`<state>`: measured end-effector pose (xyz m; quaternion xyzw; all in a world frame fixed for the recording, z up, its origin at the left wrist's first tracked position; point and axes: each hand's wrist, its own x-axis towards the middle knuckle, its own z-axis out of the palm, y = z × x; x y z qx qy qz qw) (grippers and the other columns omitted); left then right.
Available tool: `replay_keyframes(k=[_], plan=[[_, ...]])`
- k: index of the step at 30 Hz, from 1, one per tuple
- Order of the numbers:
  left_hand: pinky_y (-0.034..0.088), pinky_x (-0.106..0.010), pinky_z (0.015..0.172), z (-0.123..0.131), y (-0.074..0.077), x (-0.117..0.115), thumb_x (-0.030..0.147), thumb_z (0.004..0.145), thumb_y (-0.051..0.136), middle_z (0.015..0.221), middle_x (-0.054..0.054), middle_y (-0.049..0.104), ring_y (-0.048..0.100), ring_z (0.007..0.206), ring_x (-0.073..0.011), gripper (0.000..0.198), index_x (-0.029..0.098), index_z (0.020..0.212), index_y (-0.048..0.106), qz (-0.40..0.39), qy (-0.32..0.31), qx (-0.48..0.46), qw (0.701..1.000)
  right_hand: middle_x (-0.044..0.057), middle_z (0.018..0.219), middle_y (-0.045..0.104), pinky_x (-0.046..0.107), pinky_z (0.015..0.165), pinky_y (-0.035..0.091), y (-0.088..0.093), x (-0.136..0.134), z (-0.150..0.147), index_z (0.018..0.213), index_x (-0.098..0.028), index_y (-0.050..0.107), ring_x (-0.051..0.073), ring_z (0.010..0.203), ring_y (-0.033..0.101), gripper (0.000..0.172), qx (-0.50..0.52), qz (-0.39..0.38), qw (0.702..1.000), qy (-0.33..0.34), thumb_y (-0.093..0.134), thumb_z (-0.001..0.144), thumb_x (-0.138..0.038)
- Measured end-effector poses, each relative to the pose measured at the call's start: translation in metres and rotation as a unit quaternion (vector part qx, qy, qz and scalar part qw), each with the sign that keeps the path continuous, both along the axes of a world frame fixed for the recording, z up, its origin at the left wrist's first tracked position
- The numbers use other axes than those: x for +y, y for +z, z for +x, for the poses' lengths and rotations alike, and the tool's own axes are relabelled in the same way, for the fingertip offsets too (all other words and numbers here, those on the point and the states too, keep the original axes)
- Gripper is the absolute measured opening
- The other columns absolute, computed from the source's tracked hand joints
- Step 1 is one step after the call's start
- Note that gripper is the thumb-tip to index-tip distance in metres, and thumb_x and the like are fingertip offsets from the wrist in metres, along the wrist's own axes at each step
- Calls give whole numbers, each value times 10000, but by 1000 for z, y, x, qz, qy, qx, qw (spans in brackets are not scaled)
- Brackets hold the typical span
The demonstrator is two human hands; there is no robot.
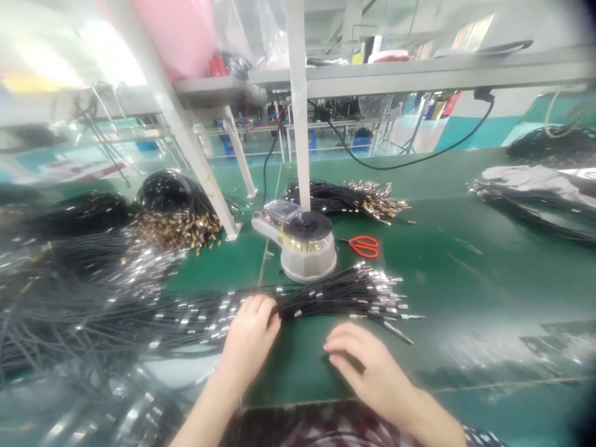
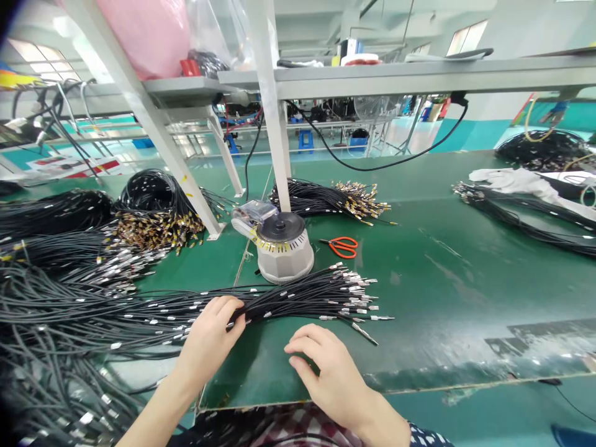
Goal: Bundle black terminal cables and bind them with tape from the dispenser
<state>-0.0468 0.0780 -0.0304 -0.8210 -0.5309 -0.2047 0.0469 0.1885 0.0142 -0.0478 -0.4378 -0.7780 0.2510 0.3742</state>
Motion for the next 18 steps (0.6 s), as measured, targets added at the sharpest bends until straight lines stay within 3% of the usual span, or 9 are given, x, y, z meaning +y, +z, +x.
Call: replay_keyframes(k=[3, 6, 9, 13, 16, 18], plan=[[521, -365, 734, 1, 3, -5, 118, 813, 530, 866, -73, 673, 617, 852, -256, 157, 176, 930, 618, -23, 0, 7, 1000, 66, 920, 669, 326, 798, 511, 2, 3, -7, 949, -191, 655, 189, 856, 631, 152, 36, -65, 997, 17, 543, 874, -121], [514, -398, 737, 7, 1, -8, 114, 781, 583, 896, -94, 690, 621, 858, -285, 253, 159, 1027, 626, -35, 9, 33, 999, 55, 885, 672, 312, 783, 507, 4, 5, -15, 926, -184, 666, 179, 818, 631, 150, 48, -102, 993, 26, 558, 853, -109], [506, -393, 699, 11, 3, -8, 88, 813, 543, 832, -85, 694, 625, 817, -286, 178, 171, 922, 657, -33, 20, 46, 998, 48, 875, 681, 304, 783, 502, 6, 5, -22, 897, -189, 681, 181, 826, 633, 152, 57, -120, 990, 39, 577, 827, -102], [508, -372, 721, 4, 16, -9, 160, 870, 489, 843, -77, 693, 641, 814, -261, 169, 191, 810, 645, -23, 13, 7, 1000, 44, 878, 694, 308, 793, 494, 9, 6, -27, 869, -190, 692, 185, 841, 637, 132, 92, -161, 982, 33, 596, 809, -123], [524, -308, 664, -7, 25, -15, 175, 851, 480, 872, -46, 736, 685, 755, -221, 175, 225, 908, 638, -55, 27, -92, 994, 48, 876, 705, 315, 765, 482, 10, 13, -30, 914, -181, 686, 179, 814, 633, 135, 162, -240, 957, 17, 618, 798, -165], [531, -305, 657, -13, 28, -22, 202, 828, 505, 867, -40, 755, 698, 739, -224, 191, 234, 959, 640, -73, 49, -131, 987, 49, 910, 702, 303, 709, 474, 8, 19, -33, 1042, -183, 648, 164, 766, 628, 299, 241, -304, 921, 44, 691, 747, -203]])
